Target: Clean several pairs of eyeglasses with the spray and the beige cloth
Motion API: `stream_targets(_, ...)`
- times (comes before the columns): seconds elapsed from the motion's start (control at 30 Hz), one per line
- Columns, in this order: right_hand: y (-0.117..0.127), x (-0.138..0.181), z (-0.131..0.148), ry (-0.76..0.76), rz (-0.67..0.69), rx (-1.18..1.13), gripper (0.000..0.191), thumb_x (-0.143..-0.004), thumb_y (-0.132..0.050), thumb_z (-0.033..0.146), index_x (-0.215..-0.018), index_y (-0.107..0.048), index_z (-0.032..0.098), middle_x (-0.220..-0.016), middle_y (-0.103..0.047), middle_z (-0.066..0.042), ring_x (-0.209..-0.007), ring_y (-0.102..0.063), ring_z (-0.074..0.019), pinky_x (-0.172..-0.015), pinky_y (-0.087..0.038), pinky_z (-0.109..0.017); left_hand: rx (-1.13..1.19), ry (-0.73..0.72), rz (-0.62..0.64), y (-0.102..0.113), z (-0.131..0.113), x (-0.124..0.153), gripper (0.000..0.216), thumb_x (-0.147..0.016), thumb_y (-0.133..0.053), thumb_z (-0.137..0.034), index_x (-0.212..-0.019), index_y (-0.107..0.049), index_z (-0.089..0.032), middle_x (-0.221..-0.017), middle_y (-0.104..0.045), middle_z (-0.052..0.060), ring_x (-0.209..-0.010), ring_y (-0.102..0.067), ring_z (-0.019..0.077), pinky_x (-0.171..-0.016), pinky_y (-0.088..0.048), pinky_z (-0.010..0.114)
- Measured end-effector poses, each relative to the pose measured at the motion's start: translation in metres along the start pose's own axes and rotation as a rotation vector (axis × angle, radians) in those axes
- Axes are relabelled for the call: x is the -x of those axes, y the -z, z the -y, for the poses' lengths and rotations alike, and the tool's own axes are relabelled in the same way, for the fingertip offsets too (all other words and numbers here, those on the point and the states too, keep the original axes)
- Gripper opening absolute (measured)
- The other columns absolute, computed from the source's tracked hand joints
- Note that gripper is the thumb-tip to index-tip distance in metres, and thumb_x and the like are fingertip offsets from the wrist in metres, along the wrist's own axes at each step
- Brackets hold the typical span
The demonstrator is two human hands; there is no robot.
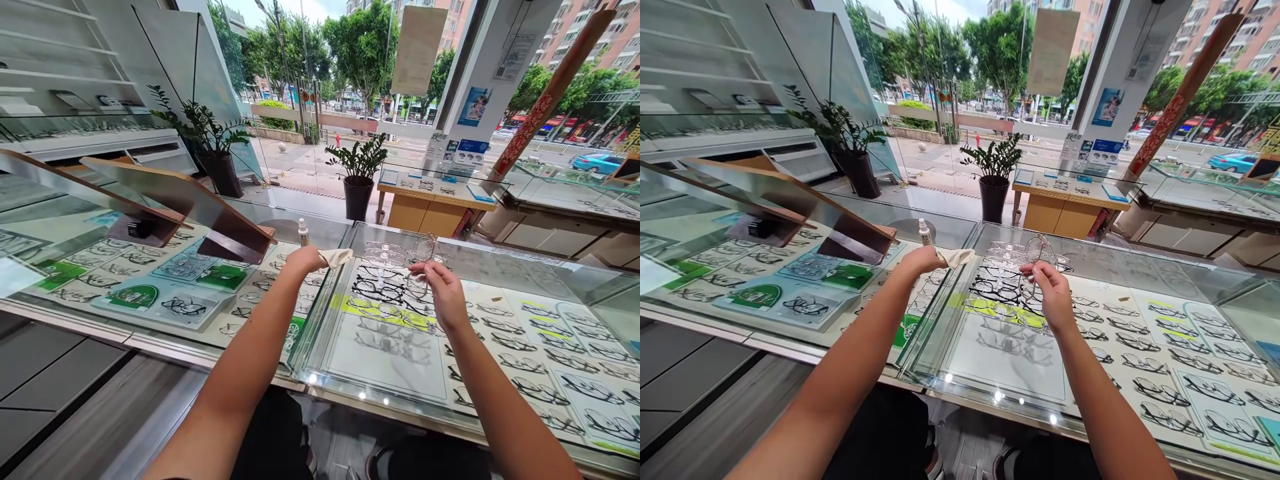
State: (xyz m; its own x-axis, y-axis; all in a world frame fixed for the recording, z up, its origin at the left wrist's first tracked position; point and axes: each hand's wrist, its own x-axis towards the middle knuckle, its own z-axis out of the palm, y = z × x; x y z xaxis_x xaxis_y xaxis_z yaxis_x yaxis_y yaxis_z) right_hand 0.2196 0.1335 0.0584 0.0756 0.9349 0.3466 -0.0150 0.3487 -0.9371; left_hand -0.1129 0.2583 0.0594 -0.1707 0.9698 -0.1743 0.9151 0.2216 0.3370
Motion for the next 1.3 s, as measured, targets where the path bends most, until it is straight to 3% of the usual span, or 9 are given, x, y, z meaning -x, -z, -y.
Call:
stream_targets(0.23, 0.000, -0.001, -0.001, 0.007, 0.013, -0.001, 0.024, -0.097, -0.068, 0.046, -0.094, -0.079, 0.024, -0.106, -0.079, -0.007, -0.094, -0.066, -0.0234, -0.085, -0.049, -0.038, 0.195, -0.156, -0.292, -0.002, -0.009, 0.002, 0.017, -0.086, -0.061, -0.034, -0.097, -0.065, -0.023, -0.093, -0.075, 0.009, -0.088, -0.067, 0.0275, -0.072, -0.041, 0.033)
stream_targets(0.33, 0.000, 0.000, 0.000, 0.011, 0.015, 0.005, 0.024, -0.097, -0.067, 0.045, -0.093, -0.079, 0.024, -0.106, -0.079, -0.007, -0.094, -0.066, -0.0231, -0.084, -0.049, -0.038, 0.350, -0.237, -0.369, -0.002, -0.013, 0.006, 0.020, -0.087, -0.058, -0.035, -0.101, -0.065, -0.023, -0.093, -0.074, 0.006, -0.085, -0.064, 0.0246, -0.071, -0.039, 0.031)
stream_targets(0.53, 0.000, -0.001, 0.002, 0.023, 0.009, 0.018, 0.026, -0.098, -0.066, 0.045, -0.094, -0.080, 0.025, -0.104, -0.077, -0.006, -0.095, -0.066, -0.0229, -0.086, -0.049, -0.037, 0.583, -0.337, -0.381, 0.001, -0.013, 0.004, 0.027, -0.085, -0.062, -0.045, -0.090, -0.070, -0.019, -0.089, -0.074, 0.006, -0.084, -0.064, 0.0240, -0.072, -0.040, 0.031)
stream_targets(0.67, -0.001, -0.001, 0.004, 0.040, 0.013, 0.039, 0.027, -0.098, -0.065, 0.046, -0.092, -0.080, 0.024, -0.102, -0.077, -0.007, -0.095, -0.066, -0.0236, -0.086, -0.050, -0.038, 0.714, -0.351, -0.381, 0.005, -0.018, 0.009, 0.037, -0.084, -0.062, -0.056, -0.081, -0.066, -0.019, -0.077, -0.066, 0.003, -0.077, -0.058, 0.0211, -0.068, -0.038, 0.030)
stream_targets(0.83, -0.004, 0.003, 0.011, 0.063, 0.032, 0.049, 0.029, -0.098, -0.064, 0.047, -0.093, -0.080, 0.024, -0.100, -0.077, -0.007, -0.095, -0.065, -0.0244, -0.088, -0.051, -0.039, 0.901, -0.356, -0.255, 0.010, -0.032, 0.023, 0.047, -0.081, -0.057, -0.068, -0.076, -0.052, -0.022, -0.065, -0.049, -0.003, -0.064, -0.048, 0.0156, -0.061, -0.037, 0.028)
stream_targets(1.03, -0.010, 0.009, 0.021, 0.086, 0.062, 0.051, 0.027, -0.097, -0.066, 0.045, -0.090, -0.081, 0.024, -0.094, -0.073, -0.006, -0.092, -0.062, -0.0234, -0.092, -0.050, -0.039, 1.112, -0.421, 0.052, 0.013, -0.051, 0.048, 0.051, -0.074, -0.066, -0.070, -0.083, -0.049, -0.023, -0.074, -0.056, -0.001, -0.070, -0.056, 0.0160, -0.070, -0.051, 0.031)
stream_targets(1.3, -0.013, 0.009, 0.022, 0.007, 0.142, 0.031, 0.029, -0.095, -0.067, 0.047, -0.091, -0.083, 0.023, -0.091, -0.072, -0.005, -0.083, -0.057, -0.0210, -0.080, -0.047, -0.035, 1.405, -0.548, 0.426, -0.011, -0.077, 0.081, 0.049, -0.079, -0.082, -0.057, -0.086, -0.052, -0.020, -0.081, -0.060, -0.002, -0.076, -0.059, 0.0136, -0.079, -0.052, 0.030)
